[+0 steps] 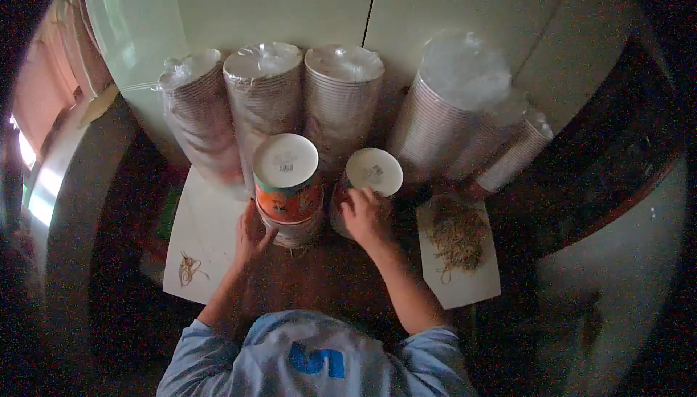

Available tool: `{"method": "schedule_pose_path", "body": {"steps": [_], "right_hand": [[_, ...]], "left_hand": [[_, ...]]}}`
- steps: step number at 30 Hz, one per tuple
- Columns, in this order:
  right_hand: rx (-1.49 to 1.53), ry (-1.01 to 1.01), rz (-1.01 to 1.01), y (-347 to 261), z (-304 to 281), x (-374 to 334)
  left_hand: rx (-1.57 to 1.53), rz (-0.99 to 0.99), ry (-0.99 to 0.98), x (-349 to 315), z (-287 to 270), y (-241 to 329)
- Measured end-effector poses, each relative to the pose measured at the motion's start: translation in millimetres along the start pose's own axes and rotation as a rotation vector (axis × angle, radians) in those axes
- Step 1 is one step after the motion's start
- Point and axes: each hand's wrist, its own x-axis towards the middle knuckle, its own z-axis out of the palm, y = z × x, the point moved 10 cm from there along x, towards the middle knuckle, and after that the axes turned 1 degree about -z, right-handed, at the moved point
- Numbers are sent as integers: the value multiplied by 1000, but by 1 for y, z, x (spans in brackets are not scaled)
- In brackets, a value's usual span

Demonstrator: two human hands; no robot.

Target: Tying strings onto small white containers in a packaging or manufacturing setting.

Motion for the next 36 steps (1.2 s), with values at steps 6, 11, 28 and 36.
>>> {"method": "schedule_pose_path", "body": {"steps": [6, 11, 28, 36], "right_hand": [[-332, -72, -88, 33, -10, 0], [-318, -58, -192, 37, -8, 9], [856, 539, 366, 80, -206, -8], [880, -679, 1480, 94, 31, -184]], "left_hand": [[-66, -34, -189, -70, 26, 22], [-223, -55, -481, -103, 75, 43], [-264, -232, -564, -101, 67, 54], [-719, -374, -513, -74, 57, 89]]}}
